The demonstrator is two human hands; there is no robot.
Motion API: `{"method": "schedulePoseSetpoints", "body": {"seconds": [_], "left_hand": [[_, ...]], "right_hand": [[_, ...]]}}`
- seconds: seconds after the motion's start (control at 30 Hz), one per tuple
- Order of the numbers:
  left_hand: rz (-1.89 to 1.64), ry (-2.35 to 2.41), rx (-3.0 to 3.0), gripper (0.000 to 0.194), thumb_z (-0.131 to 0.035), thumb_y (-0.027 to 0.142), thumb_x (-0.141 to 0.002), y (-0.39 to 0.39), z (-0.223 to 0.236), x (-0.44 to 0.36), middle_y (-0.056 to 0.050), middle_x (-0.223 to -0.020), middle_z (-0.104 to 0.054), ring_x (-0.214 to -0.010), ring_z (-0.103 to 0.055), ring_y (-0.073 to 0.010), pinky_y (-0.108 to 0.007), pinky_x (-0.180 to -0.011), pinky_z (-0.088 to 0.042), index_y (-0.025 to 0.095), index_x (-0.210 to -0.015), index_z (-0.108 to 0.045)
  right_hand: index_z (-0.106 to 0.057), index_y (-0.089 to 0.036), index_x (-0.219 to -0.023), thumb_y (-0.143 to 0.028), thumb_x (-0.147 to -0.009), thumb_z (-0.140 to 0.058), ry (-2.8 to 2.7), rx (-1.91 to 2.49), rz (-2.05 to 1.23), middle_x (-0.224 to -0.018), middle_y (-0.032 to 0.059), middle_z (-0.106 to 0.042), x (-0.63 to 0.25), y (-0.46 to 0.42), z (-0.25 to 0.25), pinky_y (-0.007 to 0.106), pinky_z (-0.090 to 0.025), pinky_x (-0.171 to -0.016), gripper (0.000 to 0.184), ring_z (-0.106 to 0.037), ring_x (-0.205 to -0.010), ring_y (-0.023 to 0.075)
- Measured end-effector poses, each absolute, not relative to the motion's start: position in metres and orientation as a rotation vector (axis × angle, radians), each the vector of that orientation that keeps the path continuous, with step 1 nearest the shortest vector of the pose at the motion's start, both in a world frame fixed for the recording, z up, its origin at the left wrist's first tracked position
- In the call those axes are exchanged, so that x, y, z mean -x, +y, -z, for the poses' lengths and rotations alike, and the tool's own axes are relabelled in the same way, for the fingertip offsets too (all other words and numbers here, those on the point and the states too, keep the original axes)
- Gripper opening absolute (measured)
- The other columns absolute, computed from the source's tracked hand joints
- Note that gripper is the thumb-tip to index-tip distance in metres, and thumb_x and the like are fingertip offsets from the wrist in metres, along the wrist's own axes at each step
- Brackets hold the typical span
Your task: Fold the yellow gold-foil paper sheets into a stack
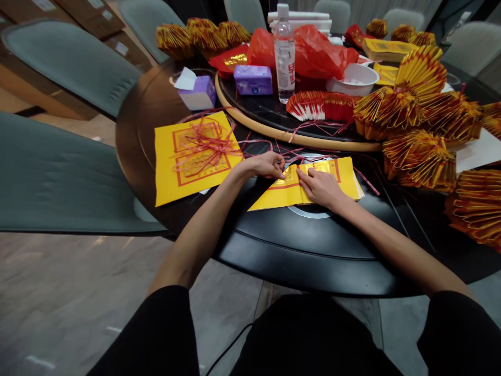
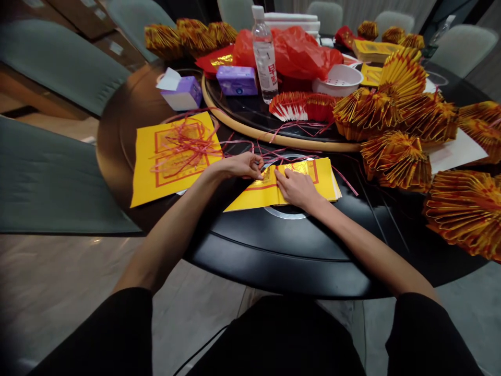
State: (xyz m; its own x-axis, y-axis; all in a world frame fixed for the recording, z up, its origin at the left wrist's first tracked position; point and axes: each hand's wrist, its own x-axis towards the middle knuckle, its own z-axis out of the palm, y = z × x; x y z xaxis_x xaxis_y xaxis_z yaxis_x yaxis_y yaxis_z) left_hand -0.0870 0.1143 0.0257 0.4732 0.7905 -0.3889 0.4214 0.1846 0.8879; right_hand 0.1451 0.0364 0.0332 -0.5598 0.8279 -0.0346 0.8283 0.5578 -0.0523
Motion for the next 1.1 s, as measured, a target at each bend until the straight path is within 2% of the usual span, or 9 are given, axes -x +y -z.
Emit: {"method": "schedulePoseSetpoints", "body": {"seconds": [0.07, 0.2, 0.33, 0.53, 0.73, 0.83, 1.03, 1.1], "left_hand": [[-0.359, 1.140, -1.456, 0.055, -0.104, 0.025, -0.048, 0.115, -0.025, 0.088, 0.004, -0.048, -0.059, -0.036, -0.043, -0.0054, -0.015, -0.037, -0.025, 0.020, -0.068, -0.054], [-0.330, 1.144, -1.476, 0.055, -0.103, 0.026, -0.048, 0.118, -0.023, 0.090, 0.009, -0.044, -0.050, -0.034, -0.038, -0.0051, -0.016, -0.037, -0.021, 0.021, -0.068, -0.052], [-0.316, 1.157, -1.497, 0.054, -0.101, 0.027, -0.053, 0.116, -0.024, 0.090, 0.009, -0.045, -0.049, -0.035, -0.037, -0.0050, -0.017, -0.039, -0.022, 0.022, -0.070, -0.050], [-0.307, 1.177, -1.562, 0.052, -0.099, 0.025, -0.057, 0.111, -0.030, 0.088, 0.010, -0.045, -0.047, -0.037, -0.038, -0.0046, -0.017, -0.041, -0.021, 0.022, -0.072, -0.049], [-0.285, 1.203, -1.518, 0.056, -0.102, 0.028, -0.058, 0.109, -0.033, 0.086, 0.011, -0.047, -0.050, -0.037, -0.040, -0.0038, -0.015, -0.041, -0.024, 0.021, -0.076, -0.049], [-0.283, 1.231, -1.510, 0.056, -0.102, 0.027, -0.059, 0.109, -0.034, 0.085, 0.012, -0.045, -0.048, -0.036, -0.038, -0.0033, -0.015, -0.040, -0.024, 0.022, -0.076, -0.048], [-0.270, 1.240, -1.529, 0.051, -0.098, 0.022, -0.065, 0.105, -0.038, 0.083, 0.012, -0.046, -0.049, -0.036, -0.039, -0.0035, -0.015, -0.042, -0.024, 0.022, -0.077, -0.048], [-0.282, 1.243, -1.559, 0.048, -0.095, 0.020, -0.068, 0.104, -0.038, 0.082, 0.012, -0.046, -0.047, -0.037, -0.037, -0.0029, -0.015, -0.042, -0.022, 0.021, -0.077, -0.048]], "right_hand": [[-0.038, -0.023, -0.165, -0.037, -0.111, -0.027, 2.771, -1.471, 0.090, -0.129, 0.0176, -0.066, -0.147, 0.036, -0.028, 0.034, -0.040, -0.075, 0.057, -0.066, -0.105, 0.0299], [-0.043, -0.027, -0.163, -0.036, -0.111, -0.026, 2.760, -1.458, 0.096, -0.130, 0.0167, -0.065, -0.146, 0.035, -0.028, 0.034, -0.039, -0.073, 0.056, -0.066, -0.101, 0.0294], [-0.046, -0.029, -0.162, -0.037, -0.110, -0.027, 2.741, -1.480, 0.123, -0.126, 0.0155, -0.066, -0.145, 0.037, -0.030, 0.035, -0.038, -0.069, 0.056, -0.068, -0.098, 0.0297], [-0.047, -0.030, -0.161, -0.038, -0.108, -0.030, 2.758, -1.500, 0.171, -0.129, 0.0151, -0.066, -0.144, 0.041, -0.029, 0.036, -0.042, -0.074, 0.056, -0.068, -0.101, 0.0322], [-0.039, -0.028, -0.165, -0.036, -0.106, -0.031, 2.750, -1.523, 0.174, -0.132, 0.0147, -0.067, -0.141, 0.041, -0.029, 0.039, -0.045, -0.077, 0.060, -0.069, -0.103, 0.0341], [-0.041, -0.026, -0.164, -0.036, -0.105, -0.031, 2.732, -1.526, 0.188, -0.133, 0.0158, -0.067, -0.140, 0.040, -0.031, 0.040, -0.046, -0.080, 0.060, -0.068, -0.108, 0.0351], [-0.036, -0.025, -0.166, -0.034, -0.104, -0.032, 2.739, -1.564, 0.210, -0.133, 0.0159, -0.068, -0.139, 0.040, -0.031, 0.041, -0.047, -0.081, 0.063, -0.069, -0.107, 0.0352], [-0.040, -0.022, -0.164, -0.033, -0.104, -0.033, 2.741, -1.578, 0.203, -0.132, 0.0168, -0.069, -0.139, 0.040, -0.031, 0.041, -0.047, -0.082, 0.062, -0.068, -0.109, 0.0358]]}}
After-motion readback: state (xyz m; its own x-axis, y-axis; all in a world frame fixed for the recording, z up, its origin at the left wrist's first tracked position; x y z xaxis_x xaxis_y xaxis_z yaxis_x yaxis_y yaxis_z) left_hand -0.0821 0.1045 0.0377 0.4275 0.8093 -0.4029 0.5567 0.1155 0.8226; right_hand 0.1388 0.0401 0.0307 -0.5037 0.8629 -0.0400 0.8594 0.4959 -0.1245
